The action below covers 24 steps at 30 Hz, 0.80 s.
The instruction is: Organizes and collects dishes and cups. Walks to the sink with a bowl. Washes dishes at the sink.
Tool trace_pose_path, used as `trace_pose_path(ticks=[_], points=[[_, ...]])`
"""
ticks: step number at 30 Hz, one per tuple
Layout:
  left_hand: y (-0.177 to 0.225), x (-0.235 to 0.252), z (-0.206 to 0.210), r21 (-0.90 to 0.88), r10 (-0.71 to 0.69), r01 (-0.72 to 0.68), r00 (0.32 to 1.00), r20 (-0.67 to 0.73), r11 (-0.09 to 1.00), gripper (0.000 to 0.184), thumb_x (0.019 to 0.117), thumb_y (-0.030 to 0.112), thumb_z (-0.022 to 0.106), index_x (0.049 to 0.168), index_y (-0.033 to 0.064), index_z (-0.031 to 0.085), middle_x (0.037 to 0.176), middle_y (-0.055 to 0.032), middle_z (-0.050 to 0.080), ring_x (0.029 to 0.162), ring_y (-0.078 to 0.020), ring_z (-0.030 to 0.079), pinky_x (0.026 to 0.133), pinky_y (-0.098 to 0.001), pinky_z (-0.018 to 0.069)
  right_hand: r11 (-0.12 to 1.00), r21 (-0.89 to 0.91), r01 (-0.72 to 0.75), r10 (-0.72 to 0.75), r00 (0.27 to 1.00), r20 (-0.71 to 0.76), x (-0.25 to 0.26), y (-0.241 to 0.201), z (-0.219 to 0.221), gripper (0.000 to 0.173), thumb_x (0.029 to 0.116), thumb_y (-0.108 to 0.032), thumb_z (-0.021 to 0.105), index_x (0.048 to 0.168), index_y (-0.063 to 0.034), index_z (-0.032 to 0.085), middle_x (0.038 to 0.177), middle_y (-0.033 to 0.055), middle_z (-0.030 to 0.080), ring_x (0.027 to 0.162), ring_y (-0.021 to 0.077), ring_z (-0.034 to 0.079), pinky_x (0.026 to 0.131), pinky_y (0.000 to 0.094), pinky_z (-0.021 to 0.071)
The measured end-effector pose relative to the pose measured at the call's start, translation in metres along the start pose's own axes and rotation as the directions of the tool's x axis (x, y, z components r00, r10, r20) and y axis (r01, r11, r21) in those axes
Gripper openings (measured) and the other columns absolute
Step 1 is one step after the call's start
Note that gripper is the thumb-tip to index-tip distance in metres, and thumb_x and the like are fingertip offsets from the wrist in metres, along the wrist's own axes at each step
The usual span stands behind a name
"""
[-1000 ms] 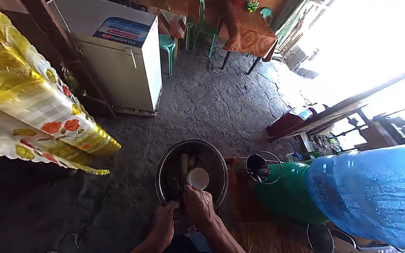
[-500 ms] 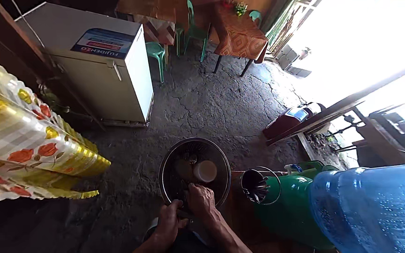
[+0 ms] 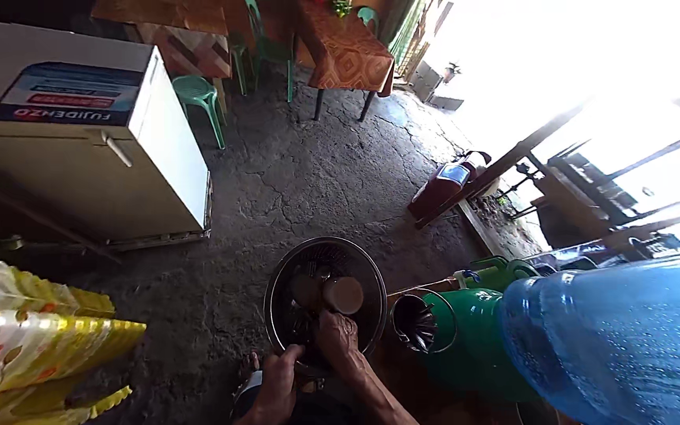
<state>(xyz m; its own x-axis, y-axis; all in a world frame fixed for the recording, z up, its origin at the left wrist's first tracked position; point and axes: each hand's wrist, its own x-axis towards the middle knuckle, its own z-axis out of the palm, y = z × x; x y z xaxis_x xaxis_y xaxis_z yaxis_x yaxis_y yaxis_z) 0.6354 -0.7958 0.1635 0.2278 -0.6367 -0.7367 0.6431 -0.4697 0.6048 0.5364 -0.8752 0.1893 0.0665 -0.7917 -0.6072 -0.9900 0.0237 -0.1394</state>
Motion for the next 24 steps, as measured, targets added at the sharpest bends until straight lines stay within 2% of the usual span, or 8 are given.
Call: trace_pose_path(ticks=[3, 8, 11, 14, 17, 21, 24], points=[[0.015, 0.009, -0.006, 0.063, 0.008, -0.011, 0.999, 0.045, 0.998, 0.035, 0.0905, -0.007, 0.061, 0.124, -0.0042, 0.051, 0.097, -0.0180, 0.068, 0.079, -0.0239, 0.071, 0.066, -0.0386, 0.0622, 0.997, 0.025, -0.074, 0.075, 0.997, -0.020, 0.009, -0.013, -0.004, 0.035, 0.1059, -0.026, 0.045, 0.129, -0.0087, 0.065, 0.118, 0.0183, 0.072, 0.116, 0.0358, 0.068, 0.098, 0.0561, 0.0518], [0.031, 0.024, -0.015, 0.167, 0.015, -0.029, 0.996, 0.084, 0.985, 0.033, 0.0893, -0.005, 0.062, 0.121, -0.0050, 0.055, 0.096, -0.0170, 0.069, 0.080, -0.0225, 0.071, 0.067, -0.0379, 0.0618, 0.983, 0.116, -0.141, 0.154, 0.982, -0.108, 0.015, -0.029, 0.001, 0.037, 0.1055, -0.024, 0.046, 0.134, -0.0067, 0.062, 0.113, 0.0199, 0.073, 0.111, 0.0367, 0.070, 0.095, 0.0549, 0.0543], [0.035, 0.025, -0.017, 0.224, 0.002, -0.023, 0.995, 0.095, 0.974, 0.032, 0.0898, -0.004, 0.062, 0.121, -0.0046, 0.054, 0.093, -0.0162, 0.070, 0.075, -0.0216, 0.071, 0.063, -0.0373, 0.0612, 0.982, 0.117, -0.151, 0.155, 0.987, -0.030, 0.018, -0.035, 0.002, 0.038, 0.1057, -0.018, 0.045, 0.141, -0.0080, 0.057, 0.113, 0.0211, 0.073, 0.112, 0.0389, 0.069, 0.096, 0.0572, 0.0530], [0.038, 0.025, -0.018, 0.259, -0.012, -0.012, 0.996, 0.090, 0.966, 0.029, 0.0887, -0.004, 0.062, 0.117, -0.0038, 0.055, 0.090, -0.0152, 0.069, 0.073, -0.0213, 0.070, 0.062, -0.0373, 0.0610, 0.968, 0.177, -0.178, 0.185, 0.982, -0.024, 0.023, -0.041, 0.003, 0.035, 0.1027, -0.018, 0.050, 0.133, -0.0041, 0.062, 0.117, 0.0211, 0.071, 0.114, 0.0383, 0.068, 0.096, 0.0578, 0.0531], [0.041, 0.025, -0.021, 0.274, -0.022, -0.001, 0.997, 0.079, 0.962, 0.032, 0.0901, -0.003, 0.061, 0.121, -0.0042, 0.052, 0.093, -0.0158, 0.067, 0.075, -0.0207, 0.069, 0.063, -0.0377, 0.0609, 0.953, 0.208, -0.220, 0.209, 0.975, 0.073, 0.024, -0.042, 0.000, 0.034, 0.1005, -0.027, 0.055, 0.120, -0.0025, 0.068, 0.122, 0.0206, 0.069, 0.117, 0.0381, 0.066, 0.095, 0.0596, 0.0527], [0.039, 0.027, -0.025, 0.247, -0.005, -0.007, 0.999, 0.048, 0.969, 0.032, 0.0874, -0.007, 0.061, 0.118, -0.0041, 0.052, 0.091, -0.0150, 0.067, 0.074, -0.0201, 0.069, 0.062, -0.0366, 0.0611, 0.963, 0.156, -0.222, 0.201, 0.970, 0.137, 0.016, -0.038, 0.015, 0.028, 0.1012, -0.015, 0.052, 0.117, 0.0002, 0.068, 0.123, 0.0221, 0.069, 0.119, 0.0386, 0.065, 0.095, 0.0579, 0.0523], [0.038, 0.027, -0.025, 0.268, -0.002, -0.011, 0.999, 0.049, 0.963, 0.033, 0.0877, -0.006, 0.062, 0.119, -0.0046, 0.053, 0.093, -0.0155, 0.067, 0.075, -0.0205, 0.070, 0.063, -0.0366, 0.0613, 0.965, 0.167, -0.201, 0.188, 0.978, 0.088, 0.020, -0.033, 0.022, 0.030, 0.1024, -0.018, 0.050, 0.120, -0.0016, 0.069, 0.121, 0.0211, 0.070, 0.118, 0.0375, 0.065, 0.098, 0.0568, 0.0511]])
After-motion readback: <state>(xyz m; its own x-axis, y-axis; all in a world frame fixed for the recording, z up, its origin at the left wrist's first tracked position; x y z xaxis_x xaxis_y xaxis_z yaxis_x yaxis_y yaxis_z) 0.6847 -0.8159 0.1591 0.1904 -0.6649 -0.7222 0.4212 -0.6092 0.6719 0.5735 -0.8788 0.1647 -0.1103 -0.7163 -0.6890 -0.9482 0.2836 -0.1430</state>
